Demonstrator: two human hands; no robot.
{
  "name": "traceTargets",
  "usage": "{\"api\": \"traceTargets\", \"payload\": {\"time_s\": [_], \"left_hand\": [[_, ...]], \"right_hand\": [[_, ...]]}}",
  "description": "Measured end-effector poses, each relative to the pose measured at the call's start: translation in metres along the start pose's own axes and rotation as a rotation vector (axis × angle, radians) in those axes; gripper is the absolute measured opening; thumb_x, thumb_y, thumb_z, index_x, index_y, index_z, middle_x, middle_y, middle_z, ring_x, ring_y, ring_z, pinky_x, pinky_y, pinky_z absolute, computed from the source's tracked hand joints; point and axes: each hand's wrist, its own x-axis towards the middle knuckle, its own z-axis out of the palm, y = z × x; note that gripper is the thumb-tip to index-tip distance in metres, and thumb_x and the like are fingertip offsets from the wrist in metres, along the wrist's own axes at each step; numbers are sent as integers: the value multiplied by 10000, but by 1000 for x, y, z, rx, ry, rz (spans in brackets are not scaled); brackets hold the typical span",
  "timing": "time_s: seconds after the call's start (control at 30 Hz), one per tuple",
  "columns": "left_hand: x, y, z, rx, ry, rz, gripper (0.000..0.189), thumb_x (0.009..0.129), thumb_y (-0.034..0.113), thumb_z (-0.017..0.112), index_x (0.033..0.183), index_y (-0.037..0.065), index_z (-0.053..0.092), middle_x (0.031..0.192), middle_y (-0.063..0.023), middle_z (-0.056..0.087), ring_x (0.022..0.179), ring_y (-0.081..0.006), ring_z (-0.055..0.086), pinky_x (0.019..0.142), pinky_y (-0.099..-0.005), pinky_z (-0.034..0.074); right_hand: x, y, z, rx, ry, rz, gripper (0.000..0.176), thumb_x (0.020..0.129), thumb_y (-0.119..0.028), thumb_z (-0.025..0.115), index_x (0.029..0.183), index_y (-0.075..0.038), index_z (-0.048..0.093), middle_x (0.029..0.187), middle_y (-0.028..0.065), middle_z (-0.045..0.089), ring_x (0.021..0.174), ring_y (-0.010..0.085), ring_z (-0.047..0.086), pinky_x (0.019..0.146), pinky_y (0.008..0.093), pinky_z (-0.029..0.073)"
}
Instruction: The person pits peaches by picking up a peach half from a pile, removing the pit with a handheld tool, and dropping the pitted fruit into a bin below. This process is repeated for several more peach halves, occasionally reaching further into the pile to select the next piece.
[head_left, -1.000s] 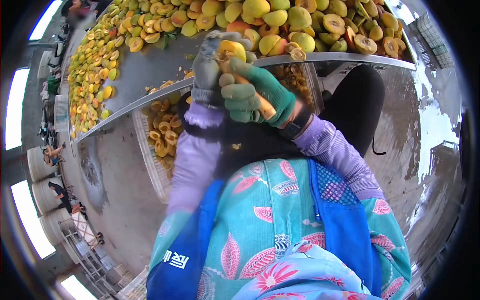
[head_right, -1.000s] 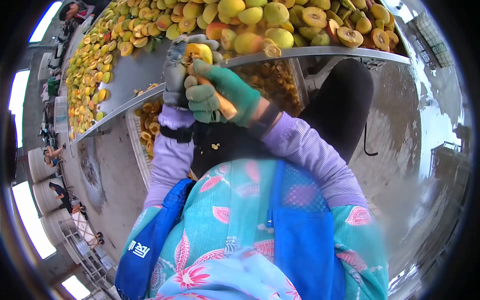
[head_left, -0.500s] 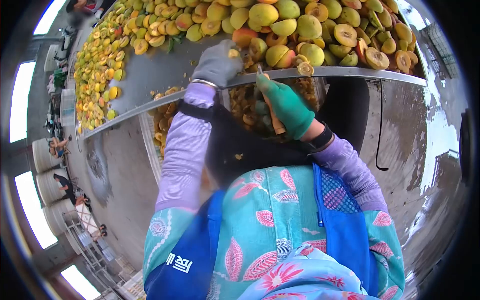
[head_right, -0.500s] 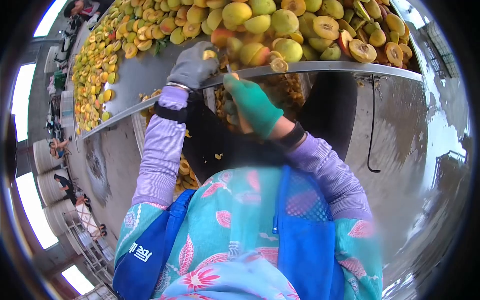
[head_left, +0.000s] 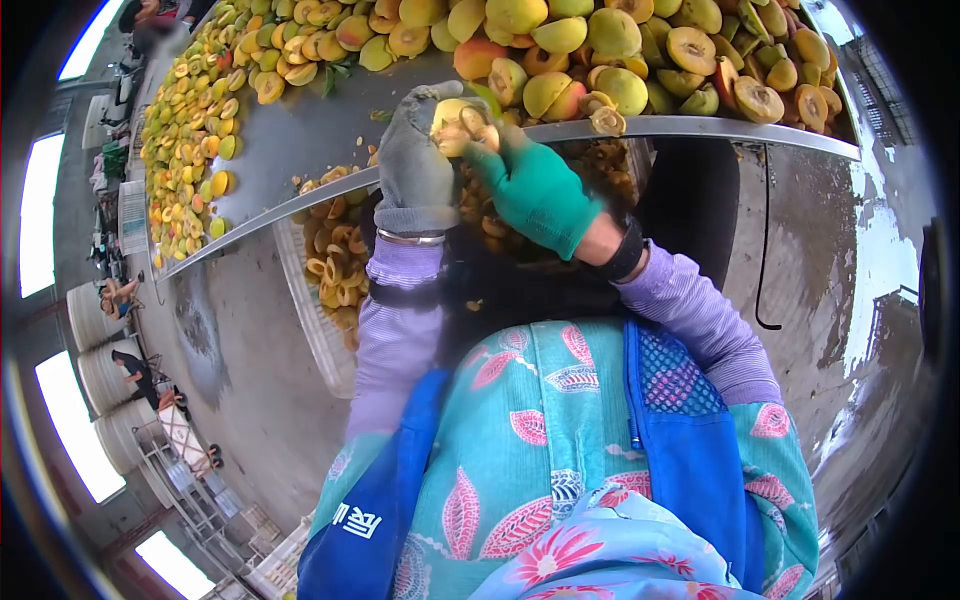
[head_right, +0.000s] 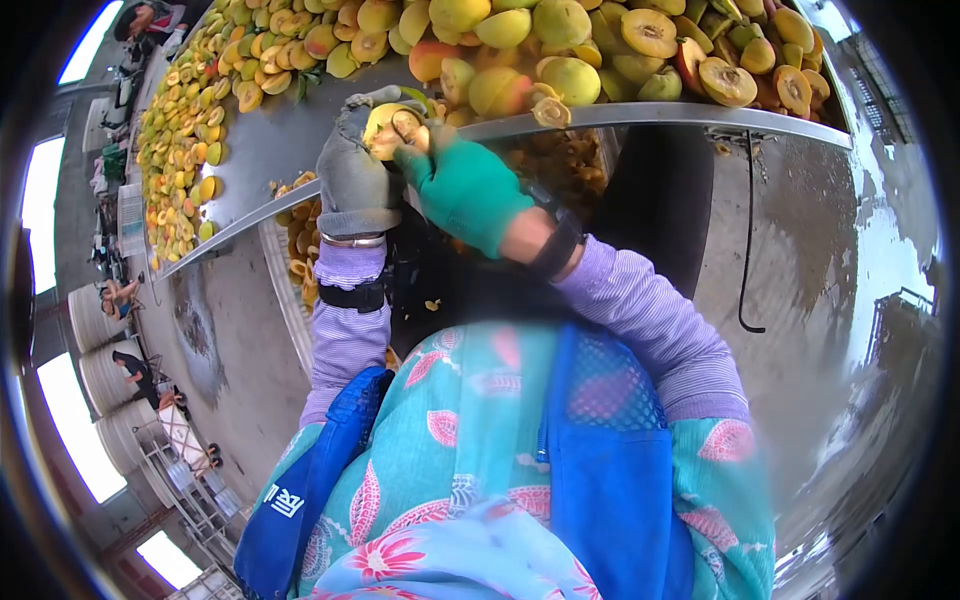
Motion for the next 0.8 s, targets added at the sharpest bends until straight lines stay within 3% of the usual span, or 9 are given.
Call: {"api": "traceTargets", "payload": {"time_s": [0.13, 0.2, 0.27, 0.33, 0.4, 0.5, 0.6, 0.7, 0.8], "left_hand": [[2, -1, -1, -385, 15, -242, 432, 986, 363, 438, 1050, -30, 607, 927, -163, 654, 794, -267, 649, 751, -371, 555], [1, -8, -2, -79, 6, -33, 440, 989, 368, 433, 1047, -31, 610, 926, -160, 655, 789, -262, 650, 738, -370, 558], [2, -10, 0, -48, 18, 6, 443, 993, 368, 428, 1037, -31, 614, 921, -156, 656, 782, -255, 649, 725, -365, 559], [2, -7, 5, -292, 53, -128, 440, 997, 362, 423, 1021, -31, 618, 912, -152, 657, 774, -247, 648, 712, -355, 560], [-1, -4, 15, -347, 71, -104, 432, 1001, 349, 416, 1007, -32, 619, 904, -147, 659, 770, -237, 646, 702, -344, 558], [1, -14, 17, -190, 98, 24, 355, 988, 279, 441, 972, -23, 627, 863, -111, 664, 742, -188, 633, 692, -296, 533], [7, -4, 10, -107, -31, 38, 325, 981, 254, 452, 962, -18, 627, 836, -99, 669, 710, -169, 626, 667, -269, 524], [14, 11, 8, -177, -121, -95, 329, 983, 260, 445, 964, -14, 626, 835, -104, 674, 697, -179, 635, 639, -279, 532], [13, 15, 9, -269, -134, -138, 339, 984, 265, 441, 929, -9, 633, 834, -103, 675, 705, -188, 650, 624, -289, 536]], "right_hand": [[-4, -5, 6, -17, -71, 142, 406, 945, -377, 535, 957, 29, 525, 736, 225, 629, 707, 399, 632, 612, 458, 487], [-2, -2, 10, -8, -72, 152, 376, 944, -368, 551, 963, 8, 554, 742, 205, 648, 709, 369, 655, 612, 419, 499], [-4, -7, 10, 77, -55, 207, 372, 948, -361, 545, 968, 10, 550, 739, 205, 647, 697, 372, 653, 602, 416, 495], [-5, -6, 15, 121, -9, 225, 372, 951, -359, 541, 972, 12, 545, 730, 201, 645, 672, 366, 650, 586, 415, 489], [-4, 2, 24, 123, 63, 197, 377, 953, -361, 538, 974, 15, 539, 714, 193, 642, 634, 351, 645, 562, 415, 479], [-5, -1, 24, 105, 73, 168, 388, 964, -357, 490, 975, 31, 500, 729, 269, 605, 699, 444, 609, 610, 501, 472], [-4, 8, 20, 70, -35, 123, 402, 966, -373, 482, 974, 28, 498, 712, 251, 601, 644, 399, 620, 567, 465, 479], [-1, -8, 12, 383, -160, 388, 411, 965, -391, 482, 1000, 17, 502, 682, 191, 589, 584, 310, 622, 530, 421, 481], [2, -5, 20, 508, -115, 317, 398, 962, -390, 487, 967, 5, 532, 681, 122, 577, 581, 196, 594, 531, 366, 475]]}}
